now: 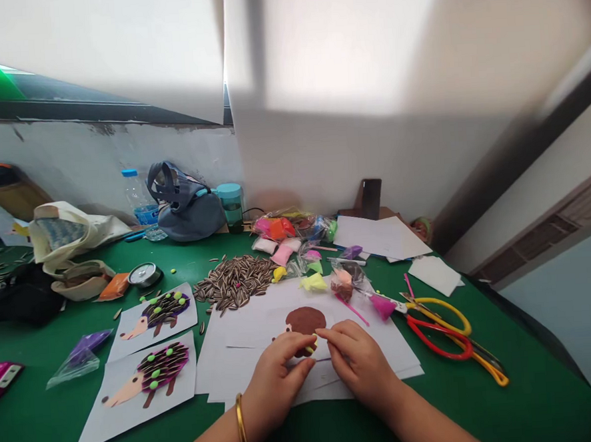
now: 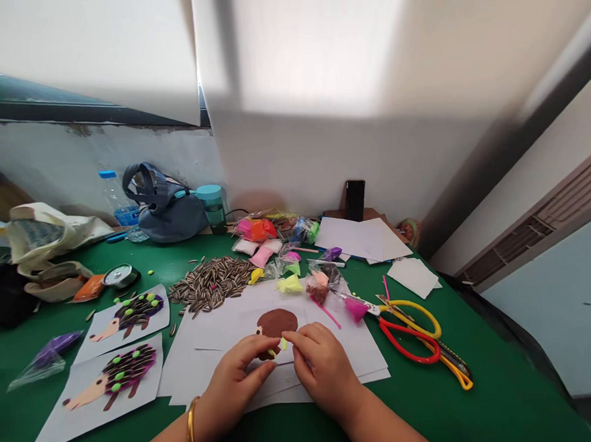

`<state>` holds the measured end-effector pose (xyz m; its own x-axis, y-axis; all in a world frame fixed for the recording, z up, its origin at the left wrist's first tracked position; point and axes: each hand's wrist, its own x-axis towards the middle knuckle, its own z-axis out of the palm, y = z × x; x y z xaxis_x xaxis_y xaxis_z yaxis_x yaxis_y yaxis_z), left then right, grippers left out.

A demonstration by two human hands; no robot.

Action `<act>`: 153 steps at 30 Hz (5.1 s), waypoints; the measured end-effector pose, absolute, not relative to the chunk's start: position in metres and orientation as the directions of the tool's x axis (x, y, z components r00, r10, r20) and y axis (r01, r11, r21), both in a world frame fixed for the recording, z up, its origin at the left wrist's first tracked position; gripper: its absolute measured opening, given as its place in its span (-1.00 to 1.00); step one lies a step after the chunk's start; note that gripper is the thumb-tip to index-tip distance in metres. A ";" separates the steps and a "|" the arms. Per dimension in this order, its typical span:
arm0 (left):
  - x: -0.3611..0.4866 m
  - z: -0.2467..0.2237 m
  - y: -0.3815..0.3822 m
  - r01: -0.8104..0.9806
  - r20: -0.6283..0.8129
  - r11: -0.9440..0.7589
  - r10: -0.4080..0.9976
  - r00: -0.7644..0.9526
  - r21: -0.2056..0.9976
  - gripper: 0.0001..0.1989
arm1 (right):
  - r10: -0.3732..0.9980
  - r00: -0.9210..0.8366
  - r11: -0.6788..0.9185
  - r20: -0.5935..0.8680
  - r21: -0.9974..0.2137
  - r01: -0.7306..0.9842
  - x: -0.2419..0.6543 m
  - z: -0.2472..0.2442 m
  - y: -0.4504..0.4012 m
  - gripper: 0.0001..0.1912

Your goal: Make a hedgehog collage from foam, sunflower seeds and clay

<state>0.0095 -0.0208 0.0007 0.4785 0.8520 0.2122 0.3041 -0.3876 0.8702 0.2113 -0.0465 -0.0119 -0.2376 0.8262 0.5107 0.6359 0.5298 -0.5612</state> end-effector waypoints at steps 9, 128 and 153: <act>0.014 -0.002 -0.018 0.143 0.087 -0.151 0.922 0.378 0.978 -0.85 | 0.788 -0.264 0.598 0.557 -0.588 0.545 0.202 -0.003 -0.053 -0.66; 0.021 -0.012 -0.039 0.402 0.290 -0.778 0.575 0.765 0.482 -0.94 | 0.836 -0.459 0.546 0.301 -0.371 0.751 0.208 -0.015 -0.034 -0.66; 0.021 -0.013 -0.040 0.399 0.320 -0.791 0.569 0.758 0.464 -0.92 | 0.846 -0.482 0.529 0.228 -0.471 0.705 0.211 -0.013 -0.033 -0.62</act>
<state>0.0209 -0.0397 -0.0130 0.7576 0.5692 0.3195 0.3988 -0.7911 0.4638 0.2113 -0.0332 -0.0133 -0.4825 0.8457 0.2279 0.7053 0.5294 -0.4715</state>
